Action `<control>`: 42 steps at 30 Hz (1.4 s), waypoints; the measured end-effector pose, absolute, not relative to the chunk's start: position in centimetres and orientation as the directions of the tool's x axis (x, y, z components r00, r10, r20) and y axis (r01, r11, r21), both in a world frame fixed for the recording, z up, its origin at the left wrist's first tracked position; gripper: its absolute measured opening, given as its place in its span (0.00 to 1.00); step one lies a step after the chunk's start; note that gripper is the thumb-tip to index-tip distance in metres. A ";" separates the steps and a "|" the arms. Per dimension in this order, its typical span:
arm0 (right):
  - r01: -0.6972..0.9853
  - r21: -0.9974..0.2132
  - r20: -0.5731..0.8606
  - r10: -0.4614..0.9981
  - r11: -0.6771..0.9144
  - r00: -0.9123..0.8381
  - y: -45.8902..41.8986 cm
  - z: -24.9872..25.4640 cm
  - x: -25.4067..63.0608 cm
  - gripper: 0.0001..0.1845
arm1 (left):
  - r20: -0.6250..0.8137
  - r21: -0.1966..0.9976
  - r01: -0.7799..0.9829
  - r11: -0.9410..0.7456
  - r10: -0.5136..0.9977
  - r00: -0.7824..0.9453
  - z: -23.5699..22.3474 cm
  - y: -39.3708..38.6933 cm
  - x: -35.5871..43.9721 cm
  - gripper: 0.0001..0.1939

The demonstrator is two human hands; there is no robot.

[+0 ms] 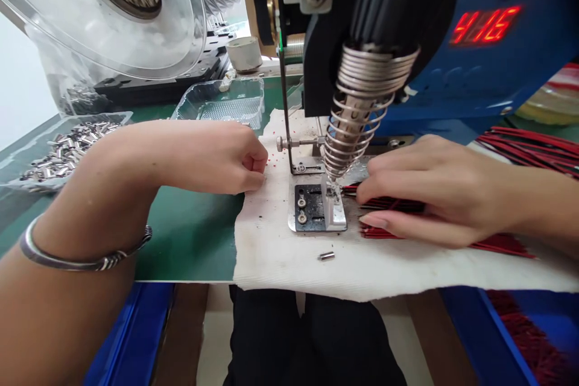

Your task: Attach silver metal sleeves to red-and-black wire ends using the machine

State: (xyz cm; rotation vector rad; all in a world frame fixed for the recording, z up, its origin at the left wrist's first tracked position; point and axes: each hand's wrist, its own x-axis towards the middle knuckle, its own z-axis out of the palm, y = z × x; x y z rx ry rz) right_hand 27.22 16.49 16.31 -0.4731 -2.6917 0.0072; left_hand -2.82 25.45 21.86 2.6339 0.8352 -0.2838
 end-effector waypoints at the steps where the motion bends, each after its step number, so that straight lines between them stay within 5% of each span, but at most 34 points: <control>1: 0.322 -0.081 0.404 0.326 0.943 -0.855 16.5 16.4 27.2 0.13 | -0.377 0.250 0.627 -0.738 0.522 0.765 22.1 25.3 -2.7 0.14; 5: 0.370 -0.032 0.446 0.345 0.928 -0.826 16.3 16.7 27.0 0.15 | -0.518 0.385 0.641 -0.664 0.419 0.746 23.2 24.0 -1.5 0.09; 12: 0.462 -0.135 0.411 0.473 0.877 -0.779 16.3 16.4 26.5 0.16 | -0.441 0.600 0.504 -0.621 0.268 0.857 23.7 22.8 -0.5 0.10; 22: 0.458 -0.038 0.516 0.410 0.888 -0.752 16.3 16.4 26.7 0.04 | -0.309 0.622 0.445 -0.645 0.320 0.896 22.9 23.0 -0.6 0.09; 34: 0.377 0.090 0.535 0.275 0.922 -0.799 15.9 16.2 27.2 0.07 | -0.230 0.621 0.401 -0.673 0.332 0.915 22.4 22.7 -0.3 0.10; 42: 0.403 0.014 0.537 0.333 0.915 -0.775 16.2 16.0 27.0 0.06 | -0.198 0.605 0.406 -0.685 0.364 0.910 21.9 22.7 0.0 0.08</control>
